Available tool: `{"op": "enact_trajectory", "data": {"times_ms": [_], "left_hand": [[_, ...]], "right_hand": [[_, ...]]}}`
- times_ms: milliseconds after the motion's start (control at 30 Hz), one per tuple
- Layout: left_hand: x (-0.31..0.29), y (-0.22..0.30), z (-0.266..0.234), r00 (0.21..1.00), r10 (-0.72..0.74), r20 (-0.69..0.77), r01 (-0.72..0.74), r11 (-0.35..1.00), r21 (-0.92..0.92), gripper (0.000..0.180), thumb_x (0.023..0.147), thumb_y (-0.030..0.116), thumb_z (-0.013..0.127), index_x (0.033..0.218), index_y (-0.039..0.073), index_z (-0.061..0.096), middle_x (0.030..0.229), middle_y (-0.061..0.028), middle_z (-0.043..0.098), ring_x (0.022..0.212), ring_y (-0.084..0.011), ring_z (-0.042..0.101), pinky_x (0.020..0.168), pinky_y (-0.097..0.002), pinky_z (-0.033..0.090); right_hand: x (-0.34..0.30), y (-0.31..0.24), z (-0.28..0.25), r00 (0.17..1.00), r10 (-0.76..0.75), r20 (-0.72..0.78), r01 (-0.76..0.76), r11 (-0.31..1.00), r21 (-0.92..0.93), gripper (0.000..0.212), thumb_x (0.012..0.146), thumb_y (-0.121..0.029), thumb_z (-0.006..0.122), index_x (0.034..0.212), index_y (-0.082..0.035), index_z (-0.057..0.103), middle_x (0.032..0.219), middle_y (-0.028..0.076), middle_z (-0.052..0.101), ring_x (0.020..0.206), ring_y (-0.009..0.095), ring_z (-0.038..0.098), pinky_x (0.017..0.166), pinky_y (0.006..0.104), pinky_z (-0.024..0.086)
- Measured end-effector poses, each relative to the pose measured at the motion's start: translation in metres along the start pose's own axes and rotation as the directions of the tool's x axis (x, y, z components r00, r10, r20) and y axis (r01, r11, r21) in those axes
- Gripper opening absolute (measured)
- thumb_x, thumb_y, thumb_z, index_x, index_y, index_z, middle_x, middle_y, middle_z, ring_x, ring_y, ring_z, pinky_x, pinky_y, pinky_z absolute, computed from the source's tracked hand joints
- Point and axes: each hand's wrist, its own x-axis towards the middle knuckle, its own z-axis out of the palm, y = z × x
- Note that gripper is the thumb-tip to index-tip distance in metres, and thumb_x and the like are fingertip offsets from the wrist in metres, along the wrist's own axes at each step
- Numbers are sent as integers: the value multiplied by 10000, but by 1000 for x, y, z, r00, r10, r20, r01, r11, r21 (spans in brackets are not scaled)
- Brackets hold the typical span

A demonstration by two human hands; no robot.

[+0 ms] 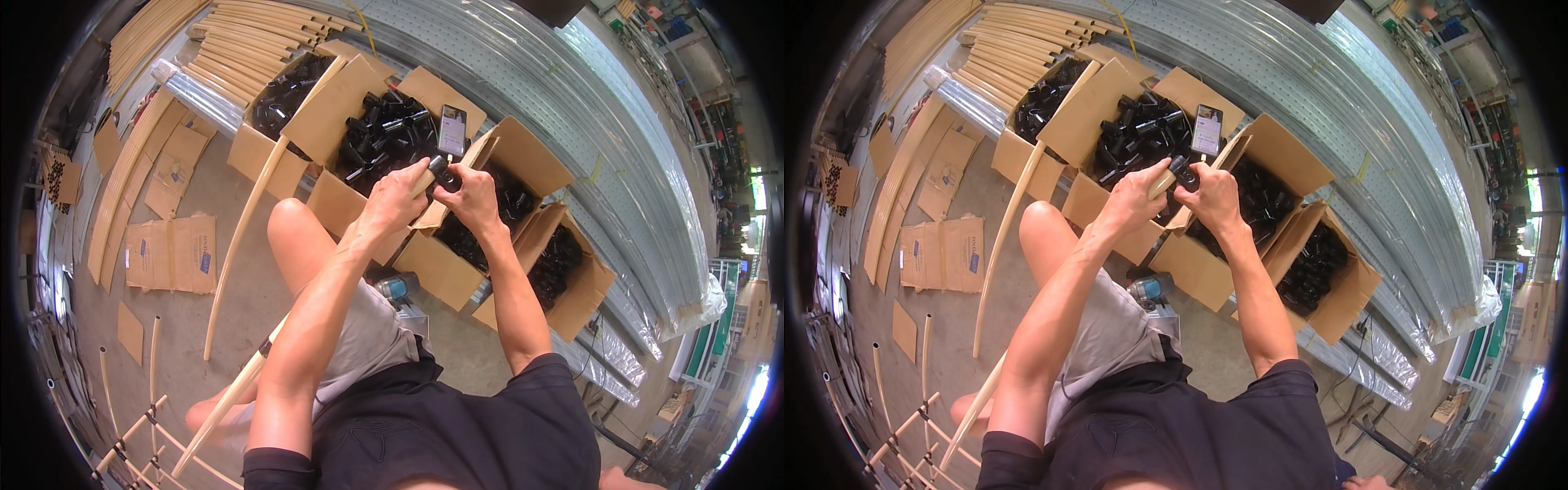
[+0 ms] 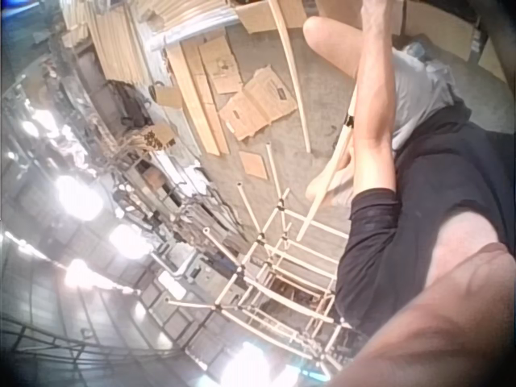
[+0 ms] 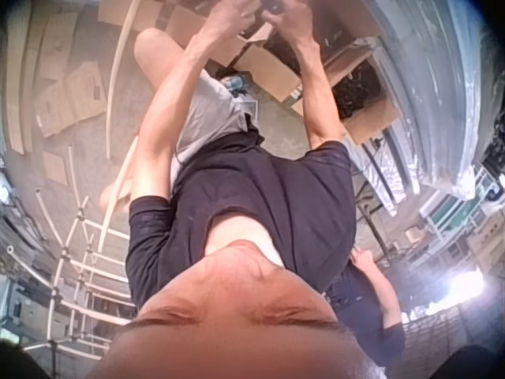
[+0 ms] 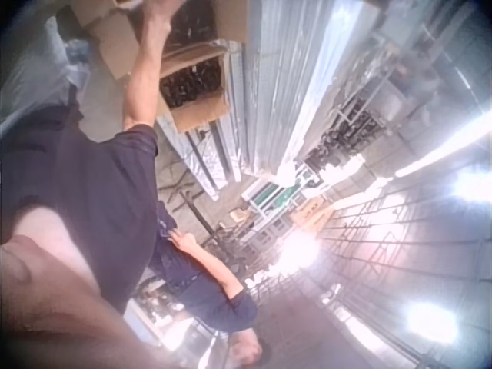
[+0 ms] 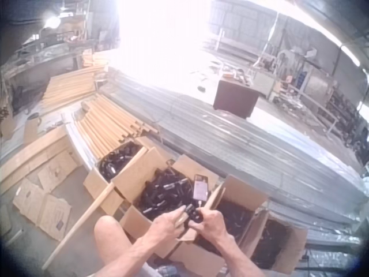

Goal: The person assembles a metal frame by attaching black plastic connectors to metal poles while sitting on the floor.

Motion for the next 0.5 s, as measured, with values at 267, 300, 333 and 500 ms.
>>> {"op": "enact_trajectory", "data": {"times_ms": [267, 300, 333, 500], "left_hand": [[1, 1, -2, 1000, -17, 8, 17, 1000, 15, 653, 802, 113, 676, 1432, 41, 519, 1099, -254, 682, 990, -397, 679, 859, -422, 545], [1, 0, -1, 1000, -20, 16, 20, 999, 25, 659, 801, 113, 677, 1436, 41, 515, 1082, -259, 684, 979, -395, 684, 854, -420, 548], [1, 3, -2, 999, -23, 28, 22, 999, 34, 665, 800, 113, 679, 1440, 41, 512, 1064, -264, 686, 967, -393, 690, 848, -417, 551], [0, 1, -1, 997, -79, 22, 80, 995, -60, 545, 807, 117, 688, 1327, 2, 570, 1024, -259, 704, 943, -388, 707, 823, -412, 562]], "right_hand": [[3, -6, 1, 999, -40, -9, 39, 997, -62, 403, 704, -242, 770, 968, 58, 715, 776, 221, 708, 732, 349, 718, 709, 411, 587], [3, -7, 1, 998, -59, -23, 57, 994, -92, 401, 704, -241, 771, 968, 56, 716, 769, 218, 707, 727, 346, 718, 708, 408, 587], [1, -7, 1, 997, -74, -36, 69, 990, -122, 399, 704, -240, 771, 969, 55, 717, 763, 216, 706, 722, 344, 718, 707, 405, 587], [5, -8, -9, 994, -9, 105, 7, 1000, 21, 367, 709, -240, 777, 956, 27, 727, 723, 204, 697, 696, 341, 714, 692, 403, 586]]}}
